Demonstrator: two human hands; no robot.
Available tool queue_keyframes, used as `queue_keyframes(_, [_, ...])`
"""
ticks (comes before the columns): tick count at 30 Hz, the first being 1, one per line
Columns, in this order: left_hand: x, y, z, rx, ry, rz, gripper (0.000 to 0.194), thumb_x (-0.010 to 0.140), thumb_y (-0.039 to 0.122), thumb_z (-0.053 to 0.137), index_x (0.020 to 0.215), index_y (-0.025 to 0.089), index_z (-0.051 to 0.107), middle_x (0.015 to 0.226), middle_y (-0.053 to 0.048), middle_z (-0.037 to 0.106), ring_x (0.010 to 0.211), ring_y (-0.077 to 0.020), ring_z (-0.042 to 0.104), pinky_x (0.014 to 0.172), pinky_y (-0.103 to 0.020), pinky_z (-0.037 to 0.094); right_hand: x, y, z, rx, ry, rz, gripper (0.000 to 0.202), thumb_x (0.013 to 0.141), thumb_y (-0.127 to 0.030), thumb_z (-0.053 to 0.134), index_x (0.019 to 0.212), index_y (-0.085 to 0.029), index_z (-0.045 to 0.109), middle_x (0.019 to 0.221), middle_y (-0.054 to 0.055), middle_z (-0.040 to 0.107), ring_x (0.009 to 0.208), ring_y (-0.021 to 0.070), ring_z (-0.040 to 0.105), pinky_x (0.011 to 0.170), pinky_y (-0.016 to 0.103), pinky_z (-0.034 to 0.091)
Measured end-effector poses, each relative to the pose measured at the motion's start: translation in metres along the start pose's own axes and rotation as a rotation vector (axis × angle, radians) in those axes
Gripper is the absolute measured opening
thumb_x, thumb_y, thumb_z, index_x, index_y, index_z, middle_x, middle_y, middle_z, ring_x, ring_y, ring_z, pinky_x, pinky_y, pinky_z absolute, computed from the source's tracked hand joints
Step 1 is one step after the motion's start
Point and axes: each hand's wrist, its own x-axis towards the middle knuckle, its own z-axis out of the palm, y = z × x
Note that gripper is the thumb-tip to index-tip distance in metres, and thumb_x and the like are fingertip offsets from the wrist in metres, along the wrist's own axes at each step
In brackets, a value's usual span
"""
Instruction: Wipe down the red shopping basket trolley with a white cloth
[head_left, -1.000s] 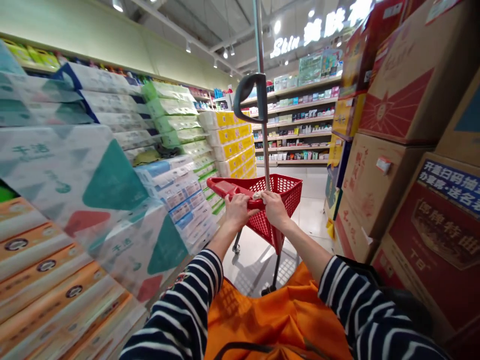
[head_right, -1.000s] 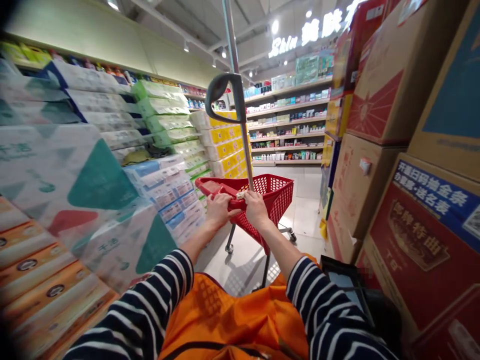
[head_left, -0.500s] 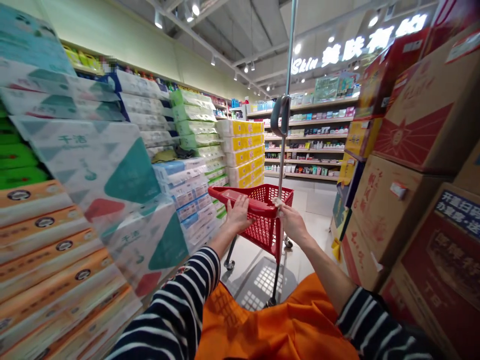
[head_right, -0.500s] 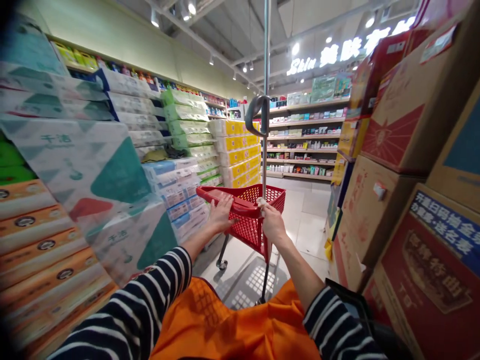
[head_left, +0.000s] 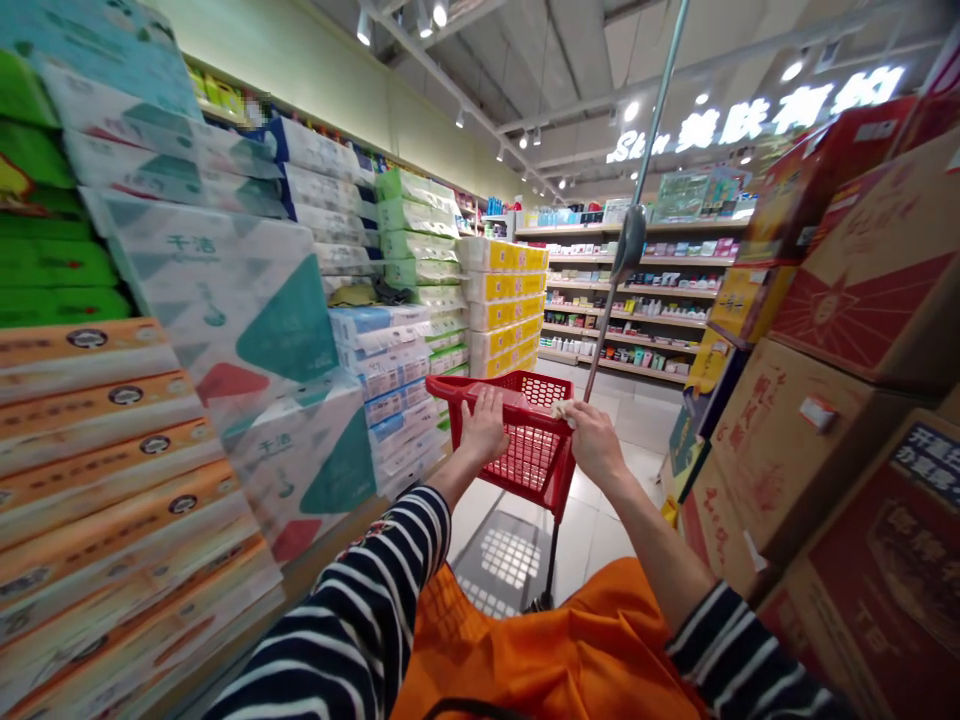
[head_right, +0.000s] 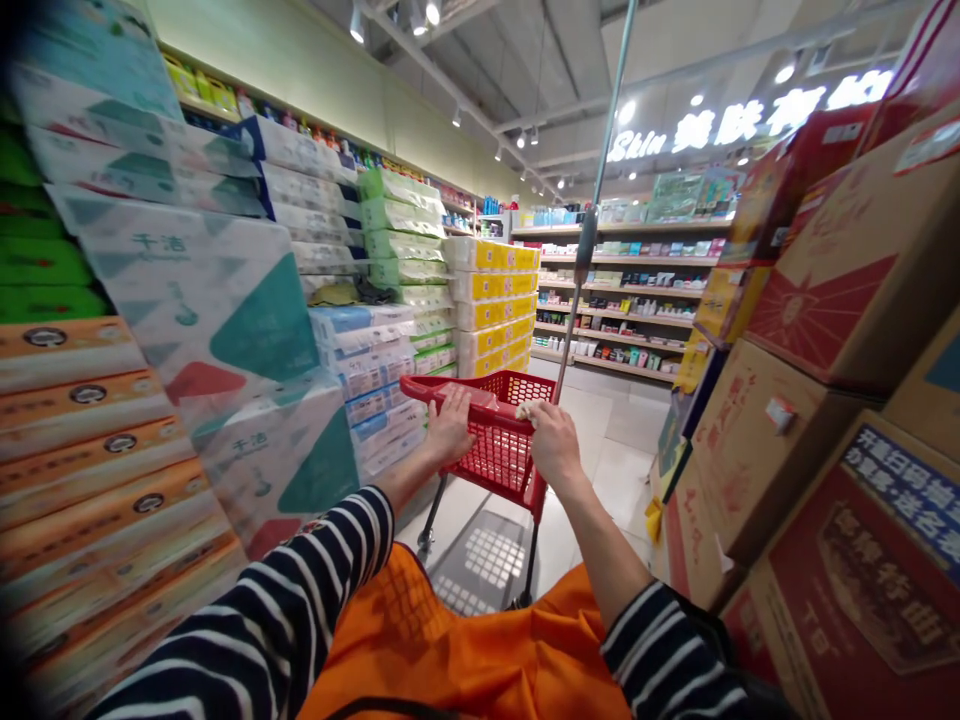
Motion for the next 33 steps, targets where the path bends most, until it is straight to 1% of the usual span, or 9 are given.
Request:
queue_keyframes(3, [0.000,0.001,0.002,0.005,-0.022,0.015,0.077,0.073,0.025,0.051,0.142,0.009,0.021,0.148,-0.011,0.015,0.137,-0.0240,0.007,0.110,-0.051,0.007,0.004,0.000,0.000,-0.024,0.002,0.021,0.041,0.072,-0.002,0.038,0.096,-0.016,0.067,0.111,0.008,0.060,0.101,0.0215,0.052,0.094,0.034,0.037])
queue_keyframes(9, [-0.003,0.016,-0.003,0.009,-0.060,0.097,0.080,0.071,0.028,0.052,0.142,0.007,0.020,0.149,-0.011,0.013,0.137,-0.0238,0.006,0.110,-0.050,0.007,0.002,-0.038,0.028,-0.017,0.007,-0.153,0.042,0.077,-0.003,0.036,0.107,-0.011,0.064,0.128,0.009,0.049,0.120,0.0246,0.039,0.104,0.037,0.028])
queue_keyframes(14, [-0.006,0.003,-0.005,-0.010,-0.030,-0.055,0.074,0.073,0.023,0.048,0.142,0.012,0.023,0.150,-0.008,0.011,0.137,-0.0235,0.004,0.109,-0.052,0.008,-0.003,-0.003,0.019,-0.097,0.069,-0.090,0.041,0.080,-0.005,0.036,0.110,-0.013,0.063,0.127,0.008,0.050,0.118,0.0256,0.039,0.100,0.040,0.030])
queue_keyframes(17, [-0.005,0.001,-0.004,-0.051,-0.070,-0.052,0.076,0.071,0.023,0.051,0.142,0.018,0.023,0.150,-0.005,0.008,0.138,-0.0231,0.002,0.109,-0.052,0.010,0.001,0.010,0.014,-0.119,0.063,-0.004,0.041,0.079,-0.005,0.036,0.109,-0.013,0.063,0.122,0.009,0.053,0.113,0.0260,0.043,0.098,0.040,0.032])
queue_keyframes(20, [-0.004,0.006,-0.006,-0.065,-0.103,-0.049,0.080,0.071,0.028,0.054,0.142,0.017,0.021,0.150,-0.007,0.006,0.138,-0.0246,0.001,0.108,-0.053,0.011,0.007,-0.006,0.023,-0.083,0.020,-0.009,0.043,0.079,-0.005,0.037,0.114,-0.011,0.061,0.126,0.011,0.050,0.117,0.0270,0.040,0.100,0.042,0.030])
queue_keyframes(24, [-0.006,0.009,-0.010,-0.040,-0.107,-0.001,0.079,0.072,0.031,0.055,0.142,0.015,0.020,0.150,-0.010,0.006,0.137,-0.0256,0.001,0.107,-0.054,0.012,0.008,-0.032,0.037,-0.046,0.006,-0.128,0.044,0.080,-0.006,0.038,0.119,-0.014,0.058,0.135,0.008,0.042,0.125,0.0277,0.032,0.103,0.043,0.026])
queue_keyframes(26, [-0.007,0.007,-0.009,-0.047,-0.109,0.011,0.080,0.072,0.030,0.055,0.142,0.015,0.020,0.150,-0.009,0.005,0.137,-0.0256,0.001,0.107,-0.054,0.013,0.005,-0.027,0.035,-0.055,0.014,-0.144,0.043,0.081,-0.007,0.037,0.117,-0.015,0.059,0.136,0.006,0.042,0.124,0.0272,0.033,0.103,0.042,0.027])
queue_keyframes(31, [-0.007,0.004,-0.005,-0.065,-0.110,0.010,0.081,0.070,0.027,0.054,0.142,0.016,0.020,0.150,-0.007,0.006,0.137,-0.0246,0.000,0.107,-0.055,0.011,0.003,0.014,0.013,-0.090,0.075,-0.056,0.038,0.080,-0.006,0.037,0.104,-0.015,0.065,0.121,0.008,0.054,0.112,0.0233,0.043,0.099,0.038,0.032])
queue_keyframes(33, [-0.009,0.006,-0.005,-0.065,-0.112,0.005,0.081,0.070,0.028,0.055,0.142,0.015,0.020,0.150,-0.008,0.006,0.137,-0.0249,-0.001,0.107,-0.055,0.010,0.006,0.015,0.011,-0.096,0.057,-0.035,0.037,0.077,-0.005,0.038,0.101,-0.014,0.066,0.119,0.009,0.055,0.111,0.0232,0.044,0.099,0.038,0.031])
